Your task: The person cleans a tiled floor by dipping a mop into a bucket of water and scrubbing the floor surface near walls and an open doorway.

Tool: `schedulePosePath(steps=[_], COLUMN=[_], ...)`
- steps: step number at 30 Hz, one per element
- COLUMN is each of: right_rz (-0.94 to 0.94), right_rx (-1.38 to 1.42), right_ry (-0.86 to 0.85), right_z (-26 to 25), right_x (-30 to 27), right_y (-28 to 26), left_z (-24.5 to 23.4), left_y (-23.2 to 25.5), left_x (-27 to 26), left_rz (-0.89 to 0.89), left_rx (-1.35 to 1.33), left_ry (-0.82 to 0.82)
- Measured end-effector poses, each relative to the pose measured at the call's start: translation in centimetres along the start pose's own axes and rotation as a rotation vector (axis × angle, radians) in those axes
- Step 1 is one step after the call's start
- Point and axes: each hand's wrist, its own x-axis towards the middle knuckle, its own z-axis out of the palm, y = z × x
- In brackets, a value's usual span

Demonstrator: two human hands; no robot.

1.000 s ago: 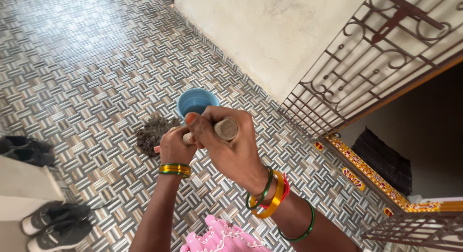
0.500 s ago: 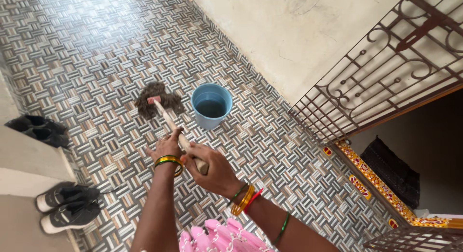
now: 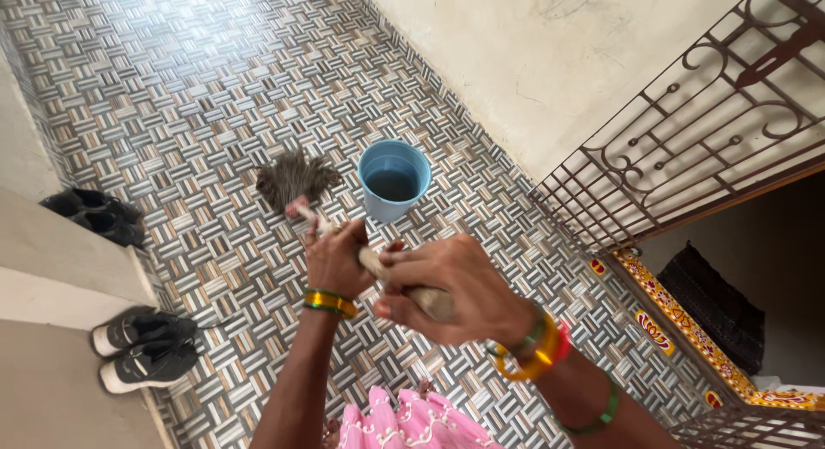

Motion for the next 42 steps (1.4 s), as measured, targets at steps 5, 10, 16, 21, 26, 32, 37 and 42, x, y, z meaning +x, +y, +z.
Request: schedulePosePath(steps=[5, 10, 16, 21, 26, 32, 37, 42], right_rz=[0.032, 0.204, 0.227, -0.016, -0.088, -0.021, 0.017, 0.010], right_rx=[0.145, 0.296, 0.372, 0.187, 0.242, 0.260, 0.414, 0.460], right_ry=[0.013, 0.132, 0.212, 0.083, 0.040, -0.212, -0.319, -0.320], right_z=[-1.6, 0.0, 5.2, 11.3, 12.1, 4.1, -3.8, -7.6], right_x=[0.2, 0.7, 1.2, 1.0, 0.0, 0.7, 1.7, 3.4], right_y=[-2.6, -1.8, 2.7, 6.1, 6.3, 5.5, 3.8, 2.7], left_z=[-2.0, -1.2, 1.2, 3.7, 3.9, 0.4, -1.2, -2.3], left_y=[2.0, 0.5, -4.5, -9.6, -9.6, -1.8, 2.8, 4.8], left_x=[-0.4, 1.1, 2.6, 1.2, -0.7, -0.2, 0.8, 0.3], left_rz=[0.137, 0.143, 0.029, -0.369, -0.415, -0.376, -0.225, -0.094], left_rx=[0.054, 0.132, 0.257, 0.326, 0.323, 0.348, 0.363, 0.252], left_ry=[0.179, 0.166, 0.101, -0.258, -0.227, -0.196, 0.007, 0.247])
